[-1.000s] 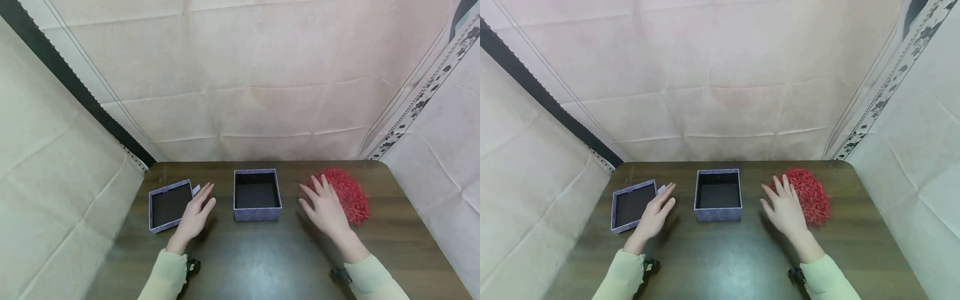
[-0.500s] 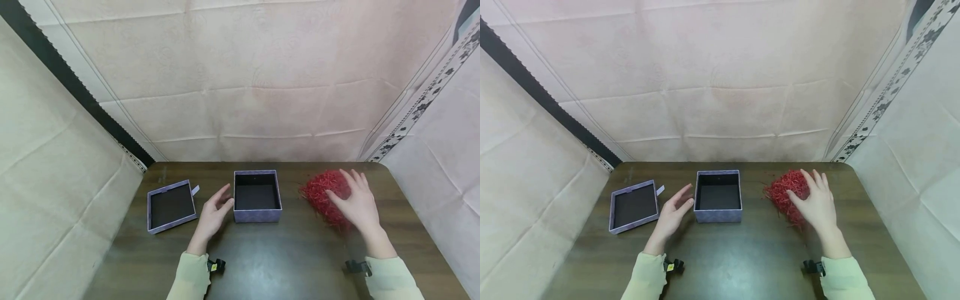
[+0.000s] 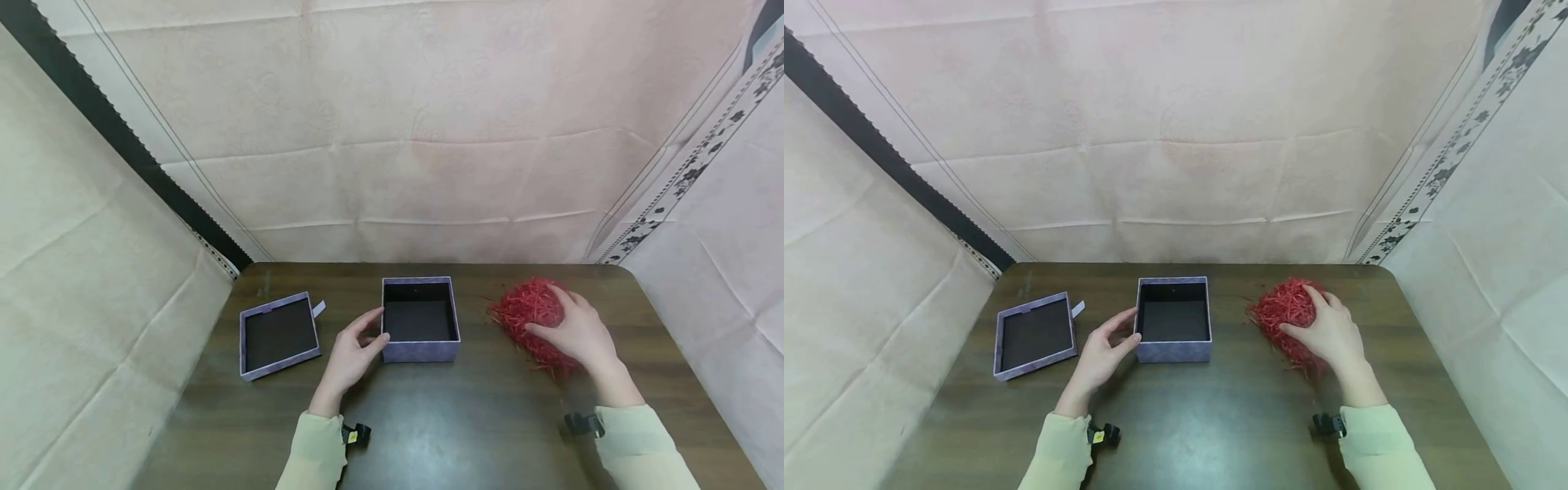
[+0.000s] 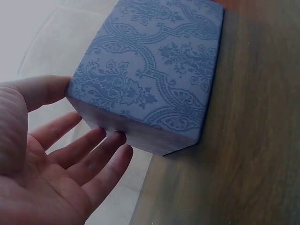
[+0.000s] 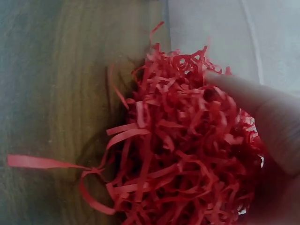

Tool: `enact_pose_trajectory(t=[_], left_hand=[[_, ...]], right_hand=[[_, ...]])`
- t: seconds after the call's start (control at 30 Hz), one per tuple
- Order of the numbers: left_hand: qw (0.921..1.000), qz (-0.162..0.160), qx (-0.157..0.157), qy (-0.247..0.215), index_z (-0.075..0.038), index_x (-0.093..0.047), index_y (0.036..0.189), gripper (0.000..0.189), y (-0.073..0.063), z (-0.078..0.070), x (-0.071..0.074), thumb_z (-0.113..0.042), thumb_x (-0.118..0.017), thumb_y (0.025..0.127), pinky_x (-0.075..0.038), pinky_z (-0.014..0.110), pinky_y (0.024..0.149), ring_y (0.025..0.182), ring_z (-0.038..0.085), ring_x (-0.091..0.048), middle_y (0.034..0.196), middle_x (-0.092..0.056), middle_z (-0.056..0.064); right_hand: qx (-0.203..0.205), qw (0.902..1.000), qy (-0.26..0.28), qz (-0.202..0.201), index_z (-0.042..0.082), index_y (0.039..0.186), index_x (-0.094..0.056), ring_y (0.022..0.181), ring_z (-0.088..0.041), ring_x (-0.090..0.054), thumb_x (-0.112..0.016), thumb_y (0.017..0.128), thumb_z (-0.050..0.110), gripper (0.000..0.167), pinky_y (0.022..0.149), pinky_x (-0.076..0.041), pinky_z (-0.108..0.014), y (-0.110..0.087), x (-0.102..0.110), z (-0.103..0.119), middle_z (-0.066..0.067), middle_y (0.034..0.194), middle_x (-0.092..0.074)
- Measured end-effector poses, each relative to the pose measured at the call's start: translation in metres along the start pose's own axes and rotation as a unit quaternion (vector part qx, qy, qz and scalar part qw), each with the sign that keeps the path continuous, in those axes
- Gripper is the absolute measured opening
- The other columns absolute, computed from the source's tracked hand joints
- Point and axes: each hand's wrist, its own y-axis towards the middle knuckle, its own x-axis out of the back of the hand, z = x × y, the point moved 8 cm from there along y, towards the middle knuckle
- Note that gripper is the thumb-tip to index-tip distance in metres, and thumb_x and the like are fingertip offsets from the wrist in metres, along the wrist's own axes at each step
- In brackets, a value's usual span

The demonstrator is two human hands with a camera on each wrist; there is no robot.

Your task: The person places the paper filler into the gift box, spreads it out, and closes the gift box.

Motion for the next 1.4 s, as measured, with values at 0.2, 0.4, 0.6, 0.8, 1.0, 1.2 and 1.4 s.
enact_pose_trajectory(t=[0.2,0.4,0.6,0.8,1.0,1.2,1.4], left_hand=[[1.0000,-0.003,0.000,-0.007,-0.009,-0.062,0.151,0.055,-0.002,0.000,0.001,-0.009,-0.077,0.099,-0.058,0.050,0.100,0.125,0.033,-0.064,0.146,-0.063,0.017],[1.0000,0.001,0.000,-0.008,-0.007,-0.061,0.151,0.056,-0.003,0.001,0.001,-0.009,-0.078,0.098,-0.058,0.051,0.100,0.126,0.032,-0.063,0.148,-0.062,0.014],[0.9999,0.001,-0.007,-0.008,-0.013,-0.063,0.151,0.054,-0.002,-0.001,0.000,-0.011,-0.078,0.099,-0.058,0.050,0.100,0.124,0.031,-0.064,0.147,-0.063,0.014],[1.0000,0.001,-0.002,-0.009,-0.017,-0.064,0.150,0.054,-0.002,-0.002,0.000,-0.012,-0.079,0.098,-0.057,0.052,0.101,0.124,0.030,-0.064,0.148,-0.063,0.012],[1.0000,0.002,-0.002,-0.007,-0.013,-0.063,0.151,0.055,-0.001,0.000,0.001,-0.013,-0.079,0.098,-0.057,0.052,0.101,0.125,0.030,-0.064,0.149,-0.063,0.010],[1.0000,0.004,-0.007,0.000,-0.012,-0.062,0.151,0.055,0.002,0.000,0.001,-0.012,-0.079,0.099,-0.057,0.052,0.101,0.124,0.031,-0.065,0.148,-0.063,0.014],[1.0000,0.003,0.002,0.005,-0.016,-0.063,0.151,0.055,0.002,0.002,0.001,-0.013,-0.079,0.099,-0.057,0.052,0.101,0.123,0.031,-0.066,0.146,-0.064,0.016]], right_hand=[[0.002,0.9996,-0.012,-0.027,0.000,0.157,-0.045,0.128,-0.064,-0.048,-0.083,0.090,0.051,0.092,0.094,-0.044,-0.082,-0.003,0.000,-0.003,-0.041,0.144,-0.049],[0.005,0.9987,0.000,-0.051,-0.001,0.152,-0.050,0.122,-0.063,-0.052,-0.081,0.091,0.030,0.075,0.094,-0.045,-0.081,-0.008,0.005,-0.003,-0.039,0.137,-0.054],[0.000,0.9965,0.025,-0.080,-0.003,0.152,-0.050,0.123,-0.062,-0.053,-0.076,0.095,0.025,0.068,0.094,-0.044,-0.080,-0.014,0.024,0.002,-0.039,0.136,-0.056],[-0.004,0.9944,0.044,-0.096,-0.005,0.155,-0.046,0.126,-0.063,-0.052,-0.075,0.097,0.024,0.071,0.096,-0.045,-0.079,-0.020,0.041,0.005,-0.041,0.142,-0.053],[-0.002,0.9908,0.058,-0.122,-0.006,0.155,-0.046,0.122,-0.062,-0.054,-0.075,0.098,0.023,0.071,0.094,-0.047,-0.079,-0.025,0.060,0.009,-0.041,0.141,-0.053],[-0.005,0.9874,0.057,-0.148,-0.005,0.155,-0.047,0.121,-0.061,-0.054,-0.075,0.098,0.023,0.070,0.092,-0.048,-0.078,-0.031,0.081,0.019,-0.040,0.139,-0.054],[-0.010,0.9858,0.063,-0.155,-0.004,0.156,-0.045,0.122,-0.060,-0.053,-0.072,0.100,0.024,0.069,0.091,-0.048,-0.078,-0.037,0.095,0.029,-0.039,0.141,-0.054]])
